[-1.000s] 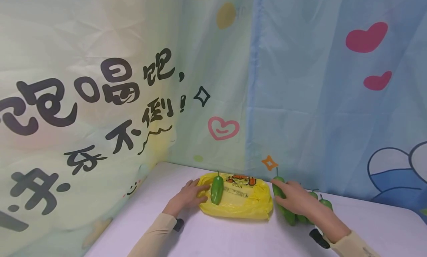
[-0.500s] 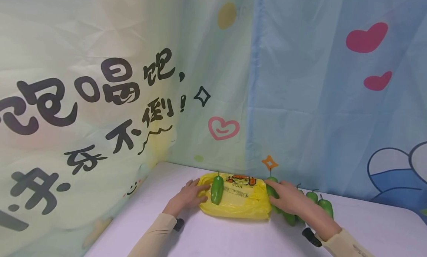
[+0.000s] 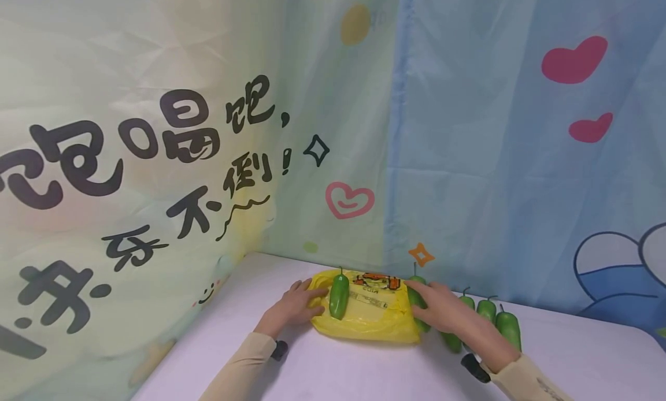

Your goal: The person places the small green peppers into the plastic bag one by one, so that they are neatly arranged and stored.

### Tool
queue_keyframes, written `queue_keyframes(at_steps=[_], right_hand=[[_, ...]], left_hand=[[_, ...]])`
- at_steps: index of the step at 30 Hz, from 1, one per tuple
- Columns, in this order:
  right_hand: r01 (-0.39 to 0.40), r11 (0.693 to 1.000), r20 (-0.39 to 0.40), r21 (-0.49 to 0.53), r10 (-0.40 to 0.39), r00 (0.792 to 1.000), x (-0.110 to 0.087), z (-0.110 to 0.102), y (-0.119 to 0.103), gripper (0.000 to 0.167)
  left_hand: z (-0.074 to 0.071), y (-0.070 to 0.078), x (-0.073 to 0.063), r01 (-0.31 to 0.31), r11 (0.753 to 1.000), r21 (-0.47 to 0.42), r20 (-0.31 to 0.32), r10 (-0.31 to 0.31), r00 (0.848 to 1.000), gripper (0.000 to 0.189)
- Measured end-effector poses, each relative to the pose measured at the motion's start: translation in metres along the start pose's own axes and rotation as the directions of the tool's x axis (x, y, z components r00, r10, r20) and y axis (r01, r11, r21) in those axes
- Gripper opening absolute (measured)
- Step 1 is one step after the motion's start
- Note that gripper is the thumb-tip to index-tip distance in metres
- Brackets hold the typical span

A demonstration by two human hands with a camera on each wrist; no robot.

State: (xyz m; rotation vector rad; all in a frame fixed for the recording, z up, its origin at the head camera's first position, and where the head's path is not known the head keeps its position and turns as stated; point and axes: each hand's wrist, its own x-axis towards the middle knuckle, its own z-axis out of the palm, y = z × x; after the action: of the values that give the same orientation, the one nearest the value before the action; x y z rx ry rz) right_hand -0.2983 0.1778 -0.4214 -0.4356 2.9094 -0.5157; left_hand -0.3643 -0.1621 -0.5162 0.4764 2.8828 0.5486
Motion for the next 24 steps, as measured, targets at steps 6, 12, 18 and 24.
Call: queue_keyframes(at_steps=[6,12,18,24], right_hand=[[0.025,0.999,-0.004,0.027,-0.025,1.000,0.004,0.003,-0.007,0.061],[0.042,0.999,-0.024,0.028,-0.041,0.999,0.010,0.005,-0.013,0.060],[0.040,0.999,-0.045,0.021,-0.039,0.998,0.015,0.008,-0.019,0.057],[0.055,0.998,-0.031,0.040,-0.054,0.998,0.019,0.012,-0.024,0.058]], left_hand=[[-0.001,0.001,-0.002,-0.007,1.000,0.004,-0.013,0.007,1.000,0.051],[-0.004,0.004,-0.004,-0.020,1.000,0.008,-0.016,0.020,1.000,0.051],[-0.004,0.003,-0.002,-0.017,1.000,0.005,-0.016,0.018,1.000,0.051],[-0.001,0.000,0.000,-0.017,1.000,0.013,-0.013,0.017,1.000,0.052]])
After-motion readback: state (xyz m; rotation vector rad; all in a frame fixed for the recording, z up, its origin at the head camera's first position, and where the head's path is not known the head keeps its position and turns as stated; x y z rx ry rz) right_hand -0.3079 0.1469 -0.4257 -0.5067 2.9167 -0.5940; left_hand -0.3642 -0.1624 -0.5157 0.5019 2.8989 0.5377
